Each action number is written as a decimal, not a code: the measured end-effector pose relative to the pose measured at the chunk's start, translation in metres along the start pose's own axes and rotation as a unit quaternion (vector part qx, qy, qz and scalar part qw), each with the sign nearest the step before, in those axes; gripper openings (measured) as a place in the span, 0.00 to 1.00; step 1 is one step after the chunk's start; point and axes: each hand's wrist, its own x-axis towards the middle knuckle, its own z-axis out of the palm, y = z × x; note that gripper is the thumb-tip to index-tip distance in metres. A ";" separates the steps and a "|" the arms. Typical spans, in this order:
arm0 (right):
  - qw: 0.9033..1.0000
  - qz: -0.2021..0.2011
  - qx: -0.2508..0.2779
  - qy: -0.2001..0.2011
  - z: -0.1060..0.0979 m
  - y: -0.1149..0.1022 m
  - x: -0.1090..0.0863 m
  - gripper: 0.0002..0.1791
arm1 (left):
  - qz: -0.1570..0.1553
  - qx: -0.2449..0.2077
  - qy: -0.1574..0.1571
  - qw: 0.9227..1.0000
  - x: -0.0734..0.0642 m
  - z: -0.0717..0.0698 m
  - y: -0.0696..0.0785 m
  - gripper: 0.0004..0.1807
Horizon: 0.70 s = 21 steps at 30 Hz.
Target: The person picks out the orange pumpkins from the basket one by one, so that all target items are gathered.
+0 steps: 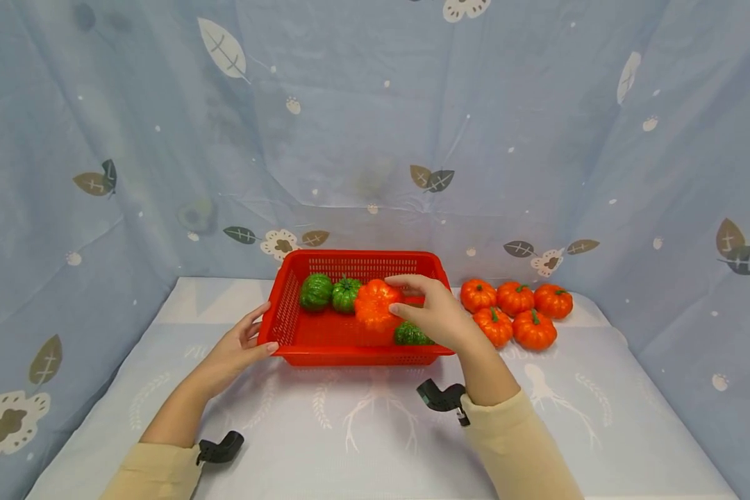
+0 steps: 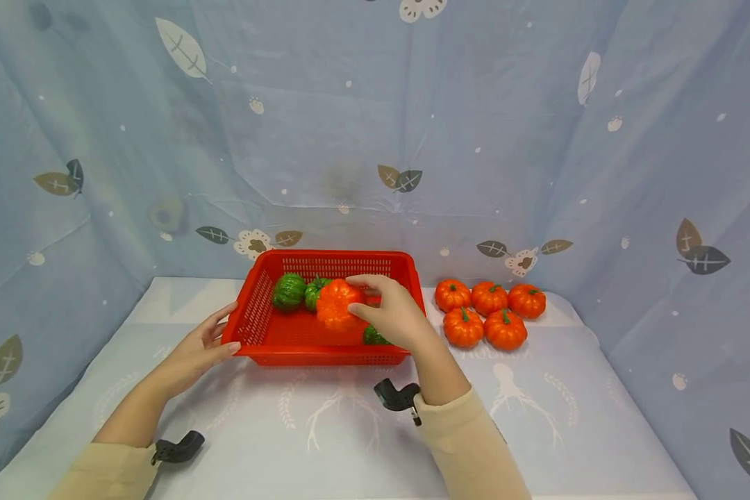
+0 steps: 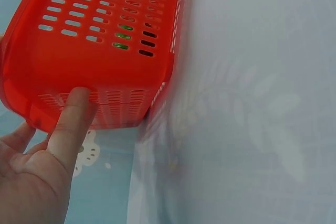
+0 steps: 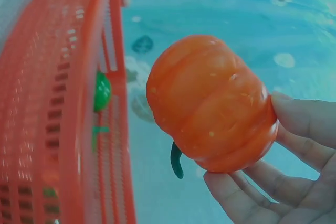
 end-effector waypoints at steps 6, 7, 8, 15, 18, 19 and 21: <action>0.999 -0.007 -0.010 0.030 -0.028 0.008 -0.028 0.27 | 0.003 0.001 -0.005 1.000 0.001 -0.002 -0.002 0.47; 0.999 -0.009 -0.013 0.035 -0.033 0.010 -0.033 0.27 | 0.003 0.001 -0.005 1.000 0.001 -0.002 -0.001 0.47; 0.999 -0.006 -0.013 0.039 -0.038 0.011 -0.037 0.27 | 0.001 -0.001 -0.004 1.000 0.000 -0.002 -0.001 0.47; 0.995 0.013 -0.052 0.087 -0.070 0.030 -0.061 0.26 | 0.002 -0.004 -0.002 1.000 -0.003 -0.001 0.003 0.47; 0.992 0.020 -0.066 0.101 -0.083 0.037 -0.070 0.27 | 0.001 -0.004 -0.001 1.000 -0.004 0.000 0.003 0.47; 0.992 0.023 -0.072 0.104 -0.087 0.040 -0.073 0.27 | 0.001 -0.005 -0.001 1.000 -0.004 0.000 0.003 0.47; 0.989 0.034 -0.090 0.111 -0.095 0.045 -0.079 0.28 | 0.000 -0.005 -0.001 1.000 -0.004 0.000 0.003 0.47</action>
